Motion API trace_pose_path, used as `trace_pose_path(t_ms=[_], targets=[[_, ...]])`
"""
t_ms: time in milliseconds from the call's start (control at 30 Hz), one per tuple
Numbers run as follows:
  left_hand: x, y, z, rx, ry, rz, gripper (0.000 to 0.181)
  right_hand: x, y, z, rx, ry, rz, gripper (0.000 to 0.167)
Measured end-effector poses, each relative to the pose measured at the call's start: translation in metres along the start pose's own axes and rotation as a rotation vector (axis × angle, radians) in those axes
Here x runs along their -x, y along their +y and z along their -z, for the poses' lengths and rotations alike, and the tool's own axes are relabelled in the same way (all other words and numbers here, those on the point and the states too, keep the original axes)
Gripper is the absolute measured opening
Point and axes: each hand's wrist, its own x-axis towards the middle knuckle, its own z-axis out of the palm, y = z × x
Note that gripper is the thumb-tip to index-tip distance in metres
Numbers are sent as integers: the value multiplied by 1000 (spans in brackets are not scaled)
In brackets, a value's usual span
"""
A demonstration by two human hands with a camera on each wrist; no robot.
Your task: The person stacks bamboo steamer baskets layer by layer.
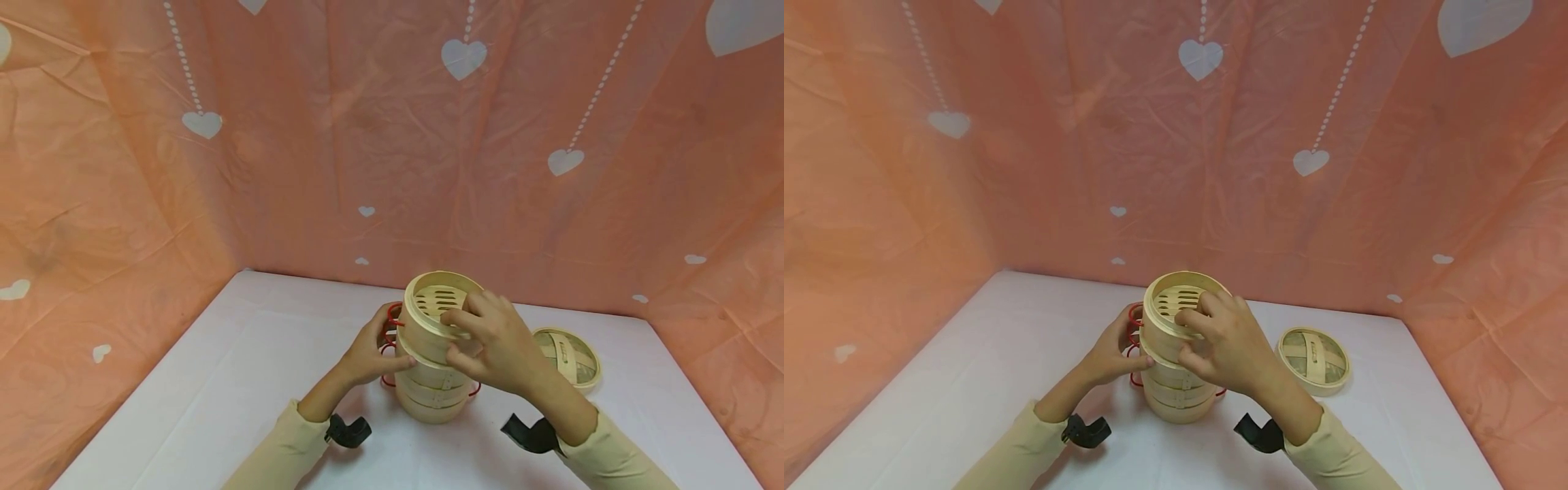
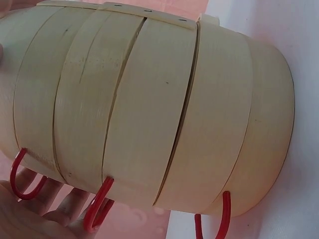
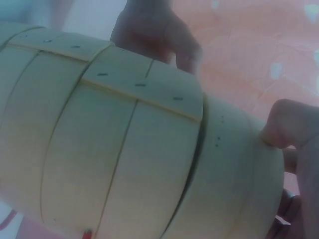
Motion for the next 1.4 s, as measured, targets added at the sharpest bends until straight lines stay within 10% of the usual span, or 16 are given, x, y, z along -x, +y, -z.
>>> trace_pose_path(t_ms=[1400], targets=[[-1,-2,-2,24,20,-25,81,-7,-11,-3,42,-56,-28,23]])
